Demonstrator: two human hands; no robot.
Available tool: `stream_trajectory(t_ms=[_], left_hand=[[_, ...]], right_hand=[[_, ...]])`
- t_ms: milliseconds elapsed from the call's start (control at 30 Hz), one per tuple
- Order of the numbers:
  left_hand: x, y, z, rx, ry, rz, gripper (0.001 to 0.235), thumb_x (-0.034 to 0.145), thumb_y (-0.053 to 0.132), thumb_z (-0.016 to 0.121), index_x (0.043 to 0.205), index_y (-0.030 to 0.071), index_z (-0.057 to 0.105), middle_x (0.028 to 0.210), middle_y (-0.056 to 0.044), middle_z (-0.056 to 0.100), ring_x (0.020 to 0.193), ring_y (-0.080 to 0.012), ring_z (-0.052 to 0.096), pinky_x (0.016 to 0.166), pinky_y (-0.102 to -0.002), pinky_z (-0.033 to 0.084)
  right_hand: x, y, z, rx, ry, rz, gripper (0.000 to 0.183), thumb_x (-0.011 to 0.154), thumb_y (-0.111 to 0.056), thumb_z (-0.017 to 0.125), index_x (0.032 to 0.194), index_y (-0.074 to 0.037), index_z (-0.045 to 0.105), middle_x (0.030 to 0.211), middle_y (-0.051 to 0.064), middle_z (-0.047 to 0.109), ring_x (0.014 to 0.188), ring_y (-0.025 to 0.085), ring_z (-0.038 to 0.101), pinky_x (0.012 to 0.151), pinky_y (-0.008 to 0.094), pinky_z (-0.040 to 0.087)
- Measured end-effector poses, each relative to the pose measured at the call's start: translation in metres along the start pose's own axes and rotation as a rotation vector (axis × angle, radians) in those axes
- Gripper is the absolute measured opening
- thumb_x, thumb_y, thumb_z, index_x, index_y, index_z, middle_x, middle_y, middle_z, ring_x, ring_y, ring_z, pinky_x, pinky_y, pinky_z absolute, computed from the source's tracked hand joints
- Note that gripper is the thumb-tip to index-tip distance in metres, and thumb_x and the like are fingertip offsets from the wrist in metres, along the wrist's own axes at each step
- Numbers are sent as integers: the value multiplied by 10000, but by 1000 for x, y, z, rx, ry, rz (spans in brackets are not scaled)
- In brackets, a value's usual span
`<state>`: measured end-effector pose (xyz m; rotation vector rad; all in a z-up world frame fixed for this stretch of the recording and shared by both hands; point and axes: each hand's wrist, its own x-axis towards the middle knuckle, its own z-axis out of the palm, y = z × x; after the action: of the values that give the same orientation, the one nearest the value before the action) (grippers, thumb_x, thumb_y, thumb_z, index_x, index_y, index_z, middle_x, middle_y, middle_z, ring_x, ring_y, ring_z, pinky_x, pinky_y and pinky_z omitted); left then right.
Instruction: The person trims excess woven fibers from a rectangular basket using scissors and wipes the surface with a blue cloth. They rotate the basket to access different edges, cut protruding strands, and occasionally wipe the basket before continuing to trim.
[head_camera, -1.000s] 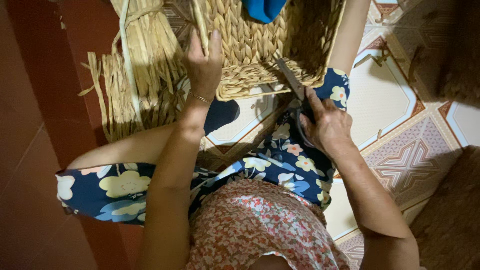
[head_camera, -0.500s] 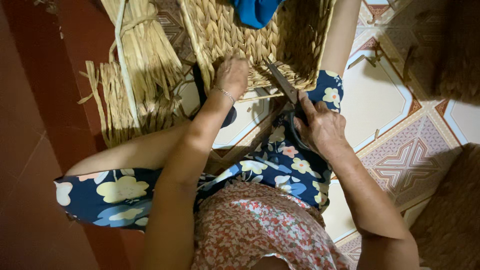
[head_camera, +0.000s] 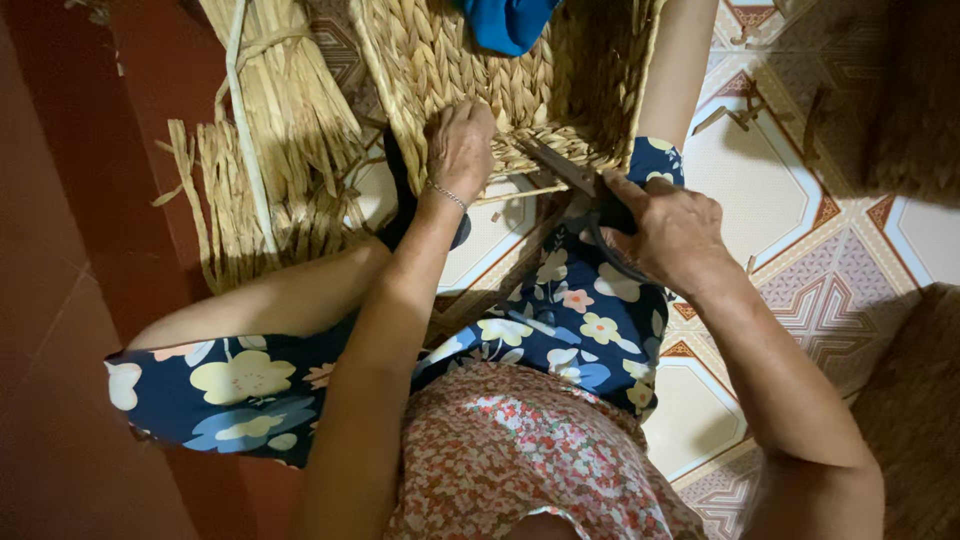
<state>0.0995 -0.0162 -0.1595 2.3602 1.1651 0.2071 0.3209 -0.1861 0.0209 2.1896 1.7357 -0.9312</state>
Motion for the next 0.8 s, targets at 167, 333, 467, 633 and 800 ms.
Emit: stream_trajectory(t_ms=[167, 333, 467, 633, 800], left_hand=[[5, 10, -10, -54, -5, -45, 152, 851, -135, 578, 960, -34, 612, 982, -247, 654, 970, -398, 629, 867, -502, 525], [10, 17, -8, -73, -209, -258, 223, 918, -142, 451, 1094, -64, 565, 950, -258, 638, 882, -338, 665, 750, -413, 594], [5, 16, -6, -78, -174, -222, 152, 955, -88, 461, 1027, -43, 587, 932, -261, 646, 877, -364, 676, 752, -471, 571], [4, 12, -8, -83, -53, -143, 161, 893, -83, 489, 1017, -24, 572, 949, -278, 648, 906, -431, 675, 773, -529, 541], [7, 13, -11, -85, -136, -259, 216, 964, -74, 470, 1170, -18, 499, 1041, -314, 650, 984, -470, 654, 872, -544, 528]], right_hand=[[7, -15, -24, -55, -136, 37, 768, 850, -549, 718, 1539, -338, 454, 1110, 145, 669, 1003, 343, 667, 865, 498, 506], [37, -27, -22, -170, -297, 60, 620, 926, -640, 636, 1313, -156, 661, 1101, 149, 700, 1048, 335, 670, 932, 478, 502], [61, -25, -6, -226, -318, -53, 627, 948, -654, 577, 1091, -67, 747, 1079, 166, 712, 1055, 345, 679, 947, 499, 508], [62, -17, 7, -252, -188, -216, 587, 970, -611, 547, 964, -69, 770, 954, 171, 726, 968, 361, 677, 886, 521, 497], [27, -7, -3, -139, -78, -181, 472, 1012, -473, 569, 1169, -61, 738, 785, 194, 729, 729, 370, 717, 744, 493, 542]])
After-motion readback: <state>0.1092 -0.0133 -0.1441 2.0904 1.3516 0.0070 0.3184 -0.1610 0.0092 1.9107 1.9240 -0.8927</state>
